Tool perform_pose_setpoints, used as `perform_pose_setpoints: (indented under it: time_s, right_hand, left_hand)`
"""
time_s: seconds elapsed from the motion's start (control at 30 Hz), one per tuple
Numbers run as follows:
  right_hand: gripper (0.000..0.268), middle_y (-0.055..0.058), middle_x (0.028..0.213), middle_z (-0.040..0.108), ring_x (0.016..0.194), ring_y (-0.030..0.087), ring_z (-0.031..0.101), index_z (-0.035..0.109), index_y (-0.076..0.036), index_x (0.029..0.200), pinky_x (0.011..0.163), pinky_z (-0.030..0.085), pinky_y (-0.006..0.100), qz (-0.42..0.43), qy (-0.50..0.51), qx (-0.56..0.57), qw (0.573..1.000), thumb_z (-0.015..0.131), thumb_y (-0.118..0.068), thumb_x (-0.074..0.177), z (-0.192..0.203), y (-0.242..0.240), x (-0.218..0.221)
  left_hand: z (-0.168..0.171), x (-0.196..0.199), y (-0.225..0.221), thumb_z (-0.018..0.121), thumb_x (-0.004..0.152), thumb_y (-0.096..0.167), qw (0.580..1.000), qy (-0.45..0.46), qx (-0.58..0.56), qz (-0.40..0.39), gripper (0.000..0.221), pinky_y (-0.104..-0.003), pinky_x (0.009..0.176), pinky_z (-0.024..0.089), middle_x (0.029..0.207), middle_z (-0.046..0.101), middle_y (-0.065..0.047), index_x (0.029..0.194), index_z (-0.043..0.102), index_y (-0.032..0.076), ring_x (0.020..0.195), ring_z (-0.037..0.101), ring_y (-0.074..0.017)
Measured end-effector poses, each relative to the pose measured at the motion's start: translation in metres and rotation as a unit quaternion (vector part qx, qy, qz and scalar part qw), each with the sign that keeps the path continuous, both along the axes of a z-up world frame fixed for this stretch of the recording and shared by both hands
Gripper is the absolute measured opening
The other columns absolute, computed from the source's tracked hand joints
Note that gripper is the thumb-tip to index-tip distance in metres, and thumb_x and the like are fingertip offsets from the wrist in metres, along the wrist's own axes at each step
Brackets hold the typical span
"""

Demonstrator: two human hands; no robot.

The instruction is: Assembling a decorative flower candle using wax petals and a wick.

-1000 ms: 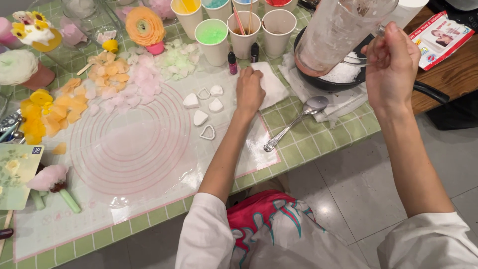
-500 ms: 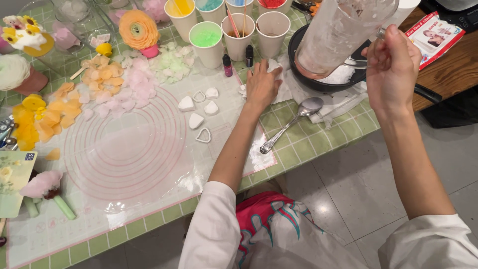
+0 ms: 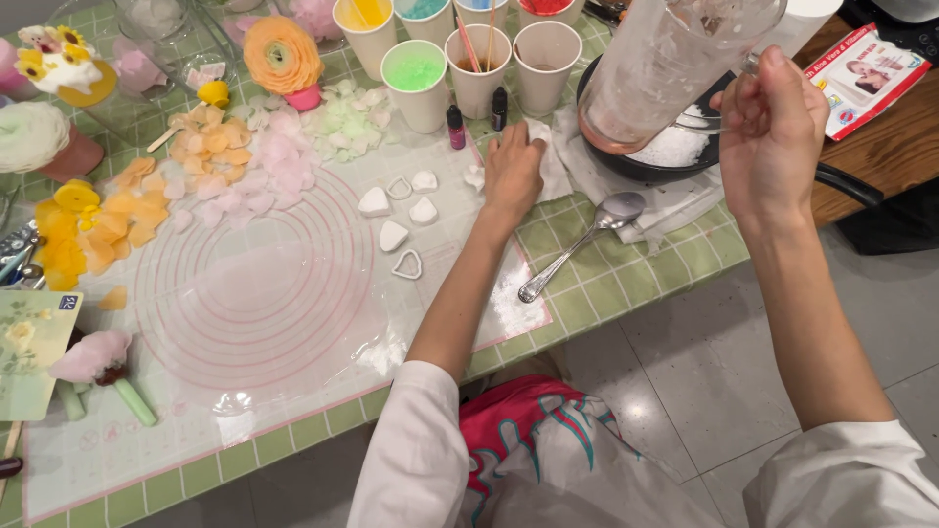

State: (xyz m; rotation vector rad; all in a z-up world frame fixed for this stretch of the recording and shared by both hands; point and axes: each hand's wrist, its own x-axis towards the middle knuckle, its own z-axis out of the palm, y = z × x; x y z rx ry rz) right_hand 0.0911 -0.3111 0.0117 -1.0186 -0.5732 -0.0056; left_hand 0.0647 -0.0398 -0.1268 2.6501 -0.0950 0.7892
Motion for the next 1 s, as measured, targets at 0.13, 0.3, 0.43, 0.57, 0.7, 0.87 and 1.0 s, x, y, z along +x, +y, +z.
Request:
perform_pose_setpoints:
  time_s: [0.13, 0.3, 0.43, 0.57, 0.7, 0.87, 1.0]
  right_hand:
    - [0.033, 0.001, 0.080, 0.054, 0.073, 0.012, 0.048, 0.057, -0.008, 0.091, 0.083, 0.047, 0.030, 0.006, 0.001, 0.004, 1.000, 0.065, -0.023, 0.119, -0.001, 0.003, 0.000]
    - [0.030, 0.001, 0.081, 0.054, 0.071, 0.012, 0.046, 0.057, -0.007, 0.093, 0.083, 0.047, 0.030, 0.016, 0.007, 0.006, 1.000, 0.064, -0.022, 0.118, -0.002, 0.011, -0.003]
    - [0.034, 0.002, 0.079, 0.052, 0.071, 0.012, 0.044, 0.057, -0.006, 0.090, 0.084, 0.046, 0.030, 0.024, 0.001, 0.001, 1.000, 0.065, -0.023, 0.119, -0.002, 0.020, -0.008]
    - [0.036, 0.002, 0.077, 0.051, 0.071, 0.013, 0.044, 0.056, -0.007, 0.088, 0.083, 0.046, 0.030, 0.031, 0.001, -0.002, 1.000, 0.065, -0.025, 0.119, -0.005, 0.028, -0.014]
    - [0.033, 0.002, 0.075, 0.051, 0.071, 0.012, 0.045, 0.056, -0.007, 0.089, 0.082, 0.046, 0.029, 0.037, 0.005, -0.002, 0.999, 0.064, -0.024, 0.117, -0.013, 0.041, -0.022]
    - [0.029, -0.001, 0.077, 0.054, 0.072, 0.010, 0.045, 0.058, -0.009, 0.088, 0.083, 0.046, 0.028, 0.055, 0.026, 0.000, 0.998, 0.062, -0.021, 0.115, -0.034, 0.074, -0.033]
    - [0.025, -0.001, 0.080, 0.057, 0.075, 0.009, 0.047, 0.060, -0.009, 0.088, 0.077, 0.042, 0.026, 0.063, 0.061, 0.005, 0.996, 0.063, -0.018, 0.111, -0.066, 0.100, -0.031]
  left_hand:
    - [0.005, -0.015, 0.014, 0.066, 0.069, -0.003, 0.998, -0.019, -0.004, 0.054, 0.024, -0.047, 0.092, 0.045, 0.107, 0.061, -0.016, 0.092, 0.072, 0.002, 0.109, 0.057, -0.0342]
    - [-0.013, -0.028, 0.035, 0.067, 0.073, -0.004, 0.989, 0.014, -0.024, 0.145, 0.022, -0.045, 0.086, 0.048, 0.112, 0.060, -0.020, 0.094, 0.071, -0.002, 0.106, 0.059, -0.0367]
    - [-0.004, -0.042, 0.044, 0.067, 0.072, -0.004, 0.985, 0.096, -0.015, 0.141, 0.012, -0.045, 0.082, 0.048, 0.117, 0.058, -0.022, 0.084, 0.071, -0.001, 0.102, 0.060, -0.0374]
    - [0.015, -0.061, 0.048, 0.070, 0.067, 0.000, 0.985, 0.092, 0.080, 0.123, 0.012, -0.046, 0.086, 0.042, 0.108, 0.061, -0.016, 0.077, 0.073, 0.005, 0.105, 0.058, -0.0333]
    - [0.009, -0.074, 0.055, 0.072, 0.067, 0.001, 0.984, 0.058, 0.128, 0.108, 0.014, -0.044, 0.088, 0.039, 0.108, 0.063, -0.011, 0.080, 0.073, 0.005, 0.109, 0.056, -0.0289]
    - [0.022, -0.092, 0.062, 0.082, 0.075, 0.017, 0.992, 0.082, 0.066, 0.064, 0.022, -0.049, 0.090, 0.034, 0.103, 0.068, -0.007, 0.091, 0.072, 0.006, 0.109, 0.056, -0.0267]
    - [0.028, -0.107, 0.066, 0.082, 0.077, 0.018, 0.991, 0.114, 0.033, 0.055, 0.026, -0.051, 0.094, 0.033, 0.108, 0.070, -0.005, 0.098, 0.072, 0.006, 0.110, 0.056, -0.0257]
